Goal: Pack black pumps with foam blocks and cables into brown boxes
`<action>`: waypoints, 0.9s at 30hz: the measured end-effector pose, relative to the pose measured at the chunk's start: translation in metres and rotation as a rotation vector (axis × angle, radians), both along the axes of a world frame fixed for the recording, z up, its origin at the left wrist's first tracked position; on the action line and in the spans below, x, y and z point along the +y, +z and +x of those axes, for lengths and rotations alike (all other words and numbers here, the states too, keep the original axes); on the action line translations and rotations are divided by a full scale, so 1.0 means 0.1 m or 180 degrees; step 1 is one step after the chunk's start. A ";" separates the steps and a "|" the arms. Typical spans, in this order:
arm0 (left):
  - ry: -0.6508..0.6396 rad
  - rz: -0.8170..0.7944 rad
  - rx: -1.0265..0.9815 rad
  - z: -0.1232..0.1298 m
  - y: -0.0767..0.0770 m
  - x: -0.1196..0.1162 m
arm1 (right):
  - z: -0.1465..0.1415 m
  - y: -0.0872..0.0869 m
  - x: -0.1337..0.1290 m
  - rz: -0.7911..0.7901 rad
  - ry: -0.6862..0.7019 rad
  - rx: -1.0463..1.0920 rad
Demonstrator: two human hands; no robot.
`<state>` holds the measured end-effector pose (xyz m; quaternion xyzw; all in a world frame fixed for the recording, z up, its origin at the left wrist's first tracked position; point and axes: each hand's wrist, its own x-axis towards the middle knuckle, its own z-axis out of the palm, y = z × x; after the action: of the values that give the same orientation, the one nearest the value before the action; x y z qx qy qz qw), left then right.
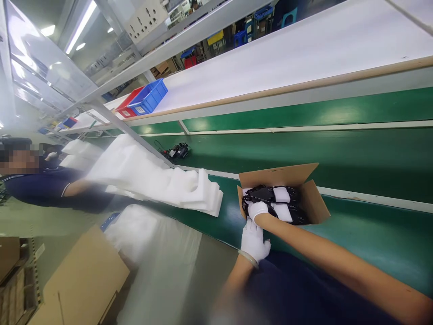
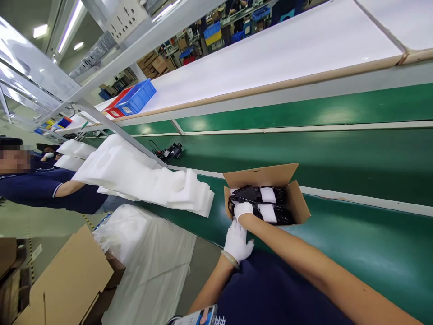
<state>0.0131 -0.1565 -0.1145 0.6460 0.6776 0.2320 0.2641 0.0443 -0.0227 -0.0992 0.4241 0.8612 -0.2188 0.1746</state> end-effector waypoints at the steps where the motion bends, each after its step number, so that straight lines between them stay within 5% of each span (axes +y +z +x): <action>1: -0.0016 0.0079 -0.0062 -0.02 0.07 -0.02 | 0.02 0.03 0.01 -0.0024 0.0023 0.0002; 5: 0.0329 0.0615 -0.0175 -0.09 0.48 0.05 | 0.47 0.27 0.01 -0.0109 0.0087 0.0199; 9: 0.0468 0.0930 -0.0020 -0.11 0.67 0.58 | 1.07 0.46 0.10 0.0239 -0.0832 0.0267; 12: 0.0513 0.0616 0.0210 -0.05 0.53 1.14 | 1.28 0.42 0.29 0.0425 -0.1567 -0.0040; 17: 0.0425 -0.0016 0.0510 0.01 0.32 1.69 | 1.28 0.19 0.51 0.0153 -0.1938 0.0104; 21: 0.0218 -0.0217 -0.0328 -0.02 0.37 1.72 | 1.38 0.13 0.43 0.0423 -0.2101 0.0575; 24: 0.0758 -0.0209 -0.1251 0.06 0.34 1.61 | 1.50 0.09 0.40 0.1169 -0.2284 0.1022; 27: 0.1413 -0.0167 -0.2254 0.24 0.15 1.47 | 1.53 -0.04 0.45 0.0906 -0.1945 0.1195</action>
<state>0.0367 -0.0094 -0.0999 0.3577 0.6734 0.4737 0.4407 0.1973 0.0227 -0.1031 0.6338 0.7339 -0.2128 -0.1199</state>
